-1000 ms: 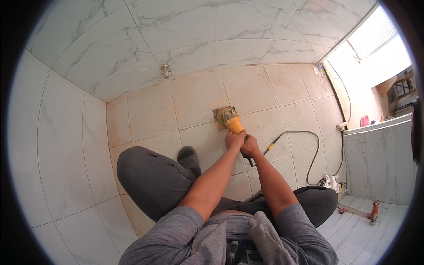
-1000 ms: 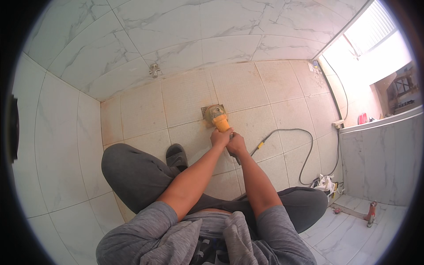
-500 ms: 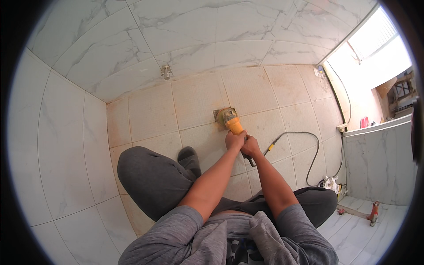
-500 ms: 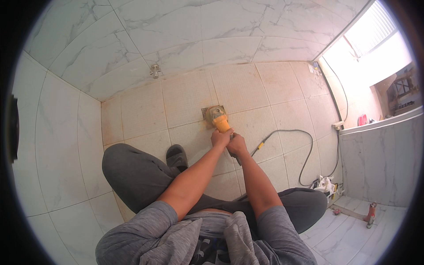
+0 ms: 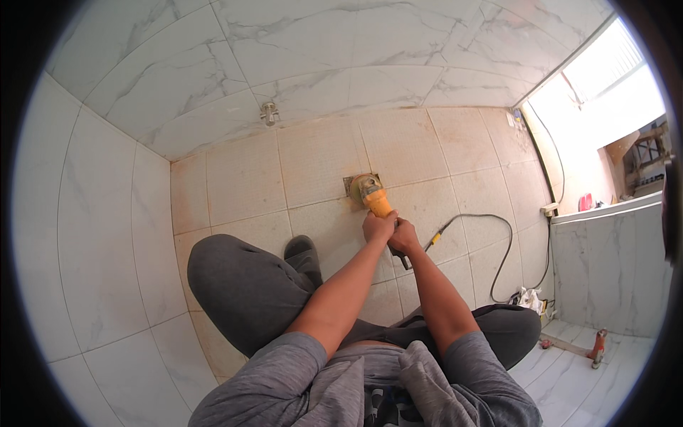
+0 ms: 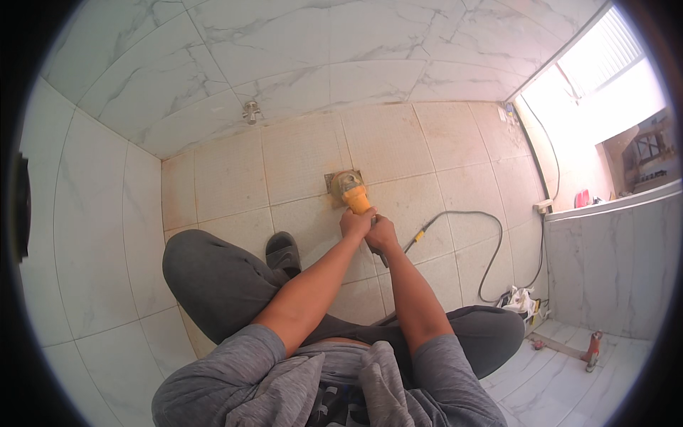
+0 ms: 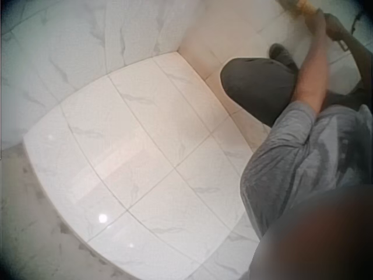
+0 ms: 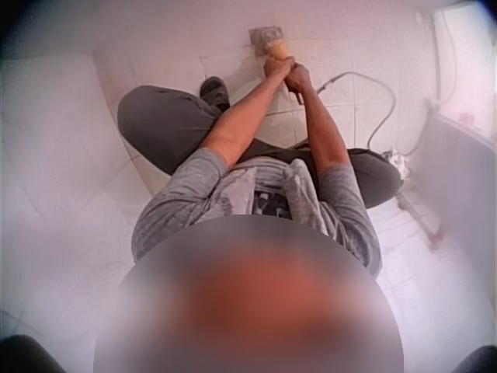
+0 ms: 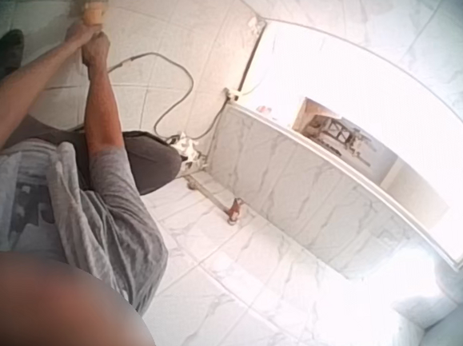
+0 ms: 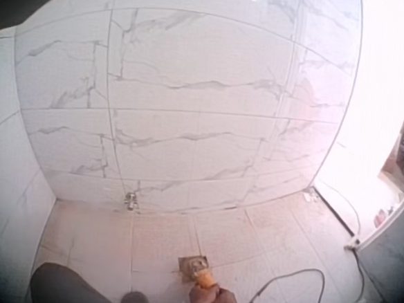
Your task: The person measures and marks a tiled floor around a pipe opening using a spirit level, tape measure, and pencil. Then, the person uses an angle grinder to cut along the marked lines on the tiles.
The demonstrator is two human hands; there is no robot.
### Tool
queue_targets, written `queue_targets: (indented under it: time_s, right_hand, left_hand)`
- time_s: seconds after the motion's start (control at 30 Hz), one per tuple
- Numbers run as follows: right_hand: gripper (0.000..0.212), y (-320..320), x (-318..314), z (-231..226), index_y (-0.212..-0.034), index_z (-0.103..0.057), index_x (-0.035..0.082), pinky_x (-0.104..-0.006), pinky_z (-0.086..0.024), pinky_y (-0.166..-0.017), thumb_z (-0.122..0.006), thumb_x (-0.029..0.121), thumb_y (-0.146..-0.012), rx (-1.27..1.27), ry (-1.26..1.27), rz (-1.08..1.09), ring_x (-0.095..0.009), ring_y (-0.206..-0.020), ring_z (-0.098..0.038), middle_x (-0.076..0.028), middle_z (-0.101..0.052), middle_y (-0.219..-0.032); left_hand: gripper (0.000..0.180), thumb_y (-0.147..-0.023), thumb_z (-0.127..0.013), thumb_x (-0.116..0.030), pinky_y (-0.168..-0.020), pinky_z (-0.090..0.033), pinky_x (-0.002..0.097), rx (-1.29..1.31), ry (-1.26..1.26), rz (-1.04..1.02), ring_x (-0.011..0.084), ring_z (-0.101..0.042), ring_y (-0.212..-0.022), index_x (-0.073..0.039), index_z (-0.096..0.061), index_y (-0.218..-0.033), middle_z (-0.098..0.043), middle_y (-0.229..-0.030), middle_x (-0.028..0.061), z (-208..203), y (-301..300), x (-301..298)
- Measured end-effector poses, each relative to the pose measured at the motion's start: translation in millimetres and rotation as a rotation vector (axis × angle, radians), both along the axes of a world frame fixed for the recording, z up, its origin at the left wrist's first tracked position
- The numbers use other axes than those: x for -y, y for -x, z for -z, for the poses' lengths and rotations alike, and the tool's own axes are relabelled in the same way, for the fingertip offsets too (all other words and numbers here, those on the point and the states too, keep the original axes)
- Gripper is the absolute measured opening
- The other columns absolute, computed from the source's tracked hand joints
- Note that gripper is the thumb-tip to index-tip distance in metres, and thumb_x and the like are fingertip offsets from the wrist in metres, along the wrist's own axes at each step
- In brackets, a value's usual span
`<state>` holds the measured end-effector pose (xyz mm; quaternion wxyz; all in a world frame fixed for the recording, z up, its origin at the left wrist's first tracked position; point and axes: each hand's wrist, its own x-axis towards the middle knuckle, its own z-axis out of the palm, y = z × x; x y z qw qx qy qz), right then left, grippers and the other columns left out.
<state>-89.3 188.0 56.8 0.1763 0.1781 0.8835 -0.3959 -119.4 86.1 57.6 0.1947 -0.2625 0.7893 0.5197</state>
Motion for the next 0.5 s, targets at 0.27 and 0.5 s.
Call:
queue_targets:
  time_s: [0.27,0.5]
  right_hand:
    - [0.061,0.9,-2.2,4.5,-0.118,-0.069,-0.007,-0.0438,-0.058,-0.083,-0.079,0.039,-0.079,-0.008,-0.014,-0.012,-0.039,-0.096,-0.075,-0.028,-0.075,-0.101]
    - [0.06,0.8,-2.5,2.3,-0.115,-0.069,-0.007,-0.0456,-0.057,-0.085,-0.078,0.039,-0.079,-0.003,0.005,-0.006,-0.042,-0.1,-0.073,-0.029,-0.074,-0.102]
  left_hand:
    - [0.071,-0.074,-0.085,-0.05,-0.097,-0.054,0.0446,0.002,0.009,-0.001,0.0394,-0.07,-0.113,0.002,-0.068,-0.12,-0.072,-0.119,0.025,0.9,0.3,-1.6]
    - [0.072,-0.074,-0.085,-0.05,-0.097,-0.054,0.0451,-0.009,0.012,-0.008,0.0396,-0.07,-0.113,0.002,-0.068,-0.119,-0.072,-0.118,0.0255,3.2,0.8,-3.2]
